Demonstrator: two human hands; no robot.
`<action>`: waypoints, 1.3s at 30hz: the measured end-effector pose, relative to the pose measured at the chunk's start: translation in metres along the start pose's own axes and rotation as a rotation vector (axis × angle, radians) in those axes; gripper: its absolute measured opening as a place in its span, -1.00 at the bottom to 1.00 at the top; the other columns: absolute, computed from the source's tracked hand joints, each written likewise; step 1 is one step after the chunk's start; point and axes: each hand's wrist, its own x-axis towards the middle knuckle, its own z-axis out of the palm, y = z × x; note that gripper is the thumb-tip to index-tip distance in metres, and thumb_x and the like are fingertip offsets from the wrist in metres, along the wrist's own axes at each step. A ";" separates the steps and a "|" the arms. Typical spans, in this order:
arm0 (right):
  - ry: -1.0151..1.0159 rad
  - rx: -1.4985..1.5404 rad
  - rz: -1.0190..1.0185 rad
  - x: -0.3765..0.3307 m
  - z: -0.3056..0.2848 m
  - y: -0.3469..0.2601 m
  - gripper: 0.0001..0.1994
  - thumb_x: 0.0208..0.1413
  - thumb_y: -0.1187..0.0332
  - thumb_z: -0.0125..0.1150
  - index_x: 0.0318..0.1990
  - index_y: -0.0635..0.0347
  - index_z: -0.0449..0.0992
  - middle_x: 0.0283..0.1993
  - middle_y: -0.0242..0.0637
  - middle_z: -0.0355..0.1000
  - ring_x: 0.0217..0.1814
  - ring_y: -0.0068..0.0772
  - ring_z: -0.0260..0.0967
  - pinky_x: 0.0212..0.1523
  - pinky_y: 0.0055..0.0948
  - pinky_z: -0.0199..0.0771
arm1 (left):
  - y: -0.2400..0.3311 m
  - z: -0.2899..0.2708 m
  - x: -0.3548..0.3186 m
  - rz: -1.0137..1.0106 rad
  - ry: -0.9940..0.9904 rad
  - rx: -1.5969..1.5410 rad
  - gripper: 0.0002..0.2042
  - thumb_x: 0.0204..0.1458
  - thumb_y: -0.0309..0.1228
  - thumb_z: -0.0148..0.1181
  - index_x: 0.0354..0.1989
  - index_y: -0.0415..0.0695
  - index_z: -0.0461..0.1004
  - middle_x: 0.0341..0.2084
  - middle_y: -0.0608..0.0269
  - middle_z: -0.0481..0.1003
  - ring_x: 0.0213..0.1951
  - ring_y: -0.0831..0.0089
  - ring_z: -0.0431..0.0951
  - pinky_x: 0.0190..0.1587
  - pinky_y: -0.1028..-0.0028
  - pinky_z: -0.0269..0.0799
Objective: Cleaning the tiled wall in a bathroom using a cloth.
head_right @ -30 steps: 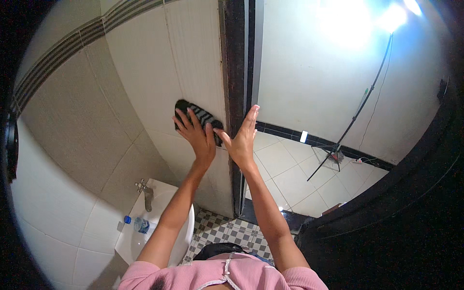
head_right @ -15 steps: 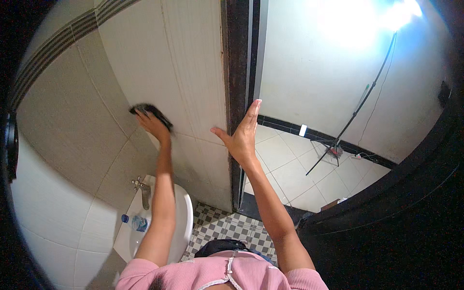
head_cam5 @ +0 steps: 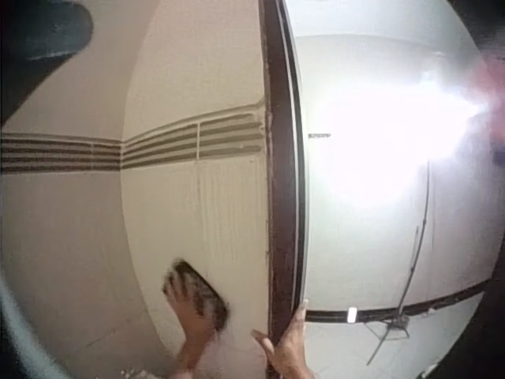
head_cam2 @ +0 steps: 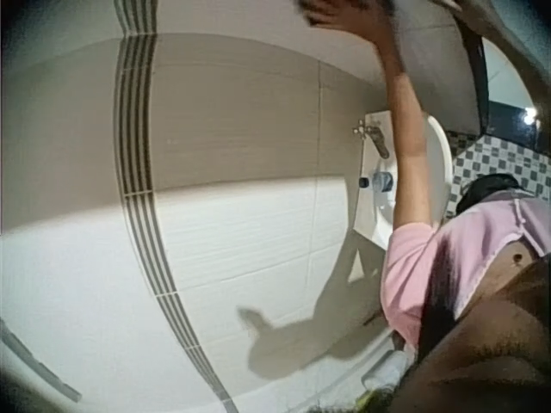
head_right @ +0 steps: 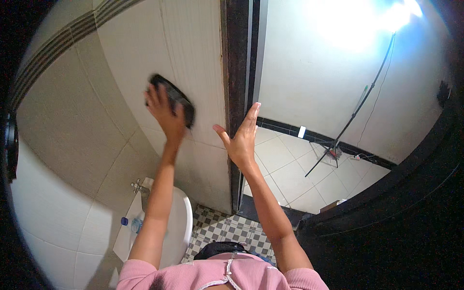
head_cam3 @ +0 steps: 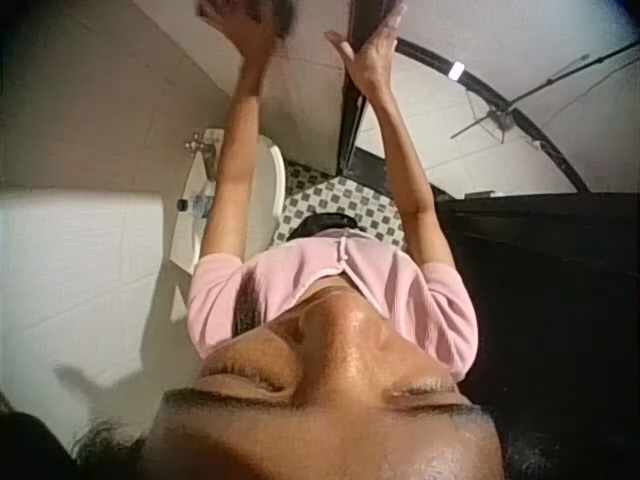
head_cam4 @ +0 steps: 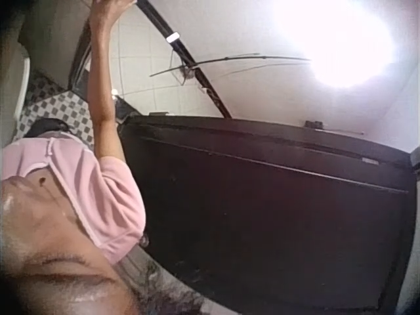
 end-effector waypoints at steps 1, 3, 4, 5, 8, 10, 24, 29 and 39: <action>-0.007 0.006 0.003 -0.001 0.002 -0.001 0.14 -0.11 0.02 0.31 0.29 0.34 -0.53 0.36 0.28 -0.51 0.44 0.18 -0.52 0.33 0.03 -0.31 | -0.012 -0.006 0.018 -0.066 0.066 0.014 -0.40 0.09 -0.02 -0.11 0.31 0.07 0.01 0.33 0.08 -0.15 0.32 -0.08 -0.25 0.21 -0.20 -0.42; 0.004 0.023 -0.013 0.002 0.000 0.000 0.15 -0.12 -0.01 0.31 0.29 0.35 -0.54 0.36 0.28 -0.52 0.43 0.19 -0.52 0.33 0.04 -0.30 | -0.033 -0.007 0.030 -0.159 0.125 -0.022 -0.42 0.13 -0.06 -0.15 0.31 0.05 0.00 0.33 0.08 -0.16 0.32 -0.07 -0.24 0.23 -0.14 -0.39; 0.005 0.020 -0.010 0.003 0.001 0.003 0.15 -0.12 -0.01 0.31 0.29 0.35 -0.54 0.36 0.28 -0.52 0.43 0.19 -0.52 0.33 0.04 -0.30 | -0.041 -0.006 0.030 -0.251 0.183 -0.058 -0.45 0.17 -0.10 -0.19 0.32 0.02 -0.01 0.33 0.08 -0.16 0.32 -0.05 -0.22 0.25 -0.07 -0.36; 0.012 0.028 -0.032 0.003 0.002 0.005 0.15 -0.12 -0.01 0.31 0.29 0.36 -0.54 0.36 0.28 -0.53 0.43 0.19 -0.53 0.32 0.09 -0.29 | -0.050 -0.005 0.021 -0.251 0.182 -0.060 -0.45 0.17 -0.10 -0.19 0.32 0.02 -0.01 0.33 0.08 -0.16 0.32 -0.05 -0.22 0.25 -0.07 -0.36; 0.006 0.016 -0.021 0.003 -0.001 0.002 0.16 -0.12 -0.01 0.31 0.29 0.35 -0.54 0.37 0.26 -0.52 0.44 0.18 -0.53 0.28 0.18 -0.27 | -0.069 0.010 -0.041 -0.611 0.231 -0.013 -0.49 0.21 -0.20 -0.28 0.33 -0.01 -0.07 0.33 0.05 -0.17 0.32 -0.02 -0.18 0.28 0.03 -0.33; -0.012 0.020 -0.001 0.002 0.003 -0.006 0.16 -0.12 -0.01 0.31 0.29 0.33 -0.54 0.37 0.25 -0.52 0.44 0.17 -0.52 0.26 0.24 -0.26 | -0.077 0.014 -0.094 -0.788 0.268 -0.024 -0.49 0.21 -0.21 -0.30 0.33 -0.02 -0.10 0.33 0.02 -0.18 0.32 -0.02 -0.17 0.28 0.03 -0.33; 0.017 -0.005 -0.004 0.001 0.002 0.001 0.15 -0.13 -0.02 0.31 0.31 0.26 -0.52 0.39 0.15 -0.48 0.45 0.11 -0.48 0.23 0.28 -0.23 | 0.077 -0.005 0.056 -0.051 -0.020 -0.022 -0.44 0.14 -0.06 -0.17 0.31 0.04 0.03 0.34 0.03 -0.24 0.30 -0.24 -0.33 0.11 -0.36 -0.46; -0.010 -0.001 0.039 0.002 -0.004 0.001 0.15 -0.14 -0.03 0.31 0.31 0.27 -0.52 0.39 0.16 -0.47 0.45 0.10 -0.47 0.24 0.27 -0.25 | 0.082 -0.004 0.086 0.054 0.009 0.028 -0.46 0.13 -0.05 -0.16 0.29 0.13 0.07 0.34 0.12 -0.19 0.32 -0.13 -0.29 0.16 -0.31 -0.42; -0.049 -0.111 0.004 0.000 -0.007 0.000 0.17 -0.13 -0.06 0.29 0.30 0.29 -0.56 0.38 0.22 -0.48 0.44 0.15 -0.46 0.22 0.33 -0.30 | 0.023 0.005 -0.067 0.043 -0.106 -0.041 -0.45 0.08 -0.12 -0.03 0.26 0.03 0.13 0.33 -0.03 -0.21 0.30 -0.22 -0.30 0.14 -0.31 -0.46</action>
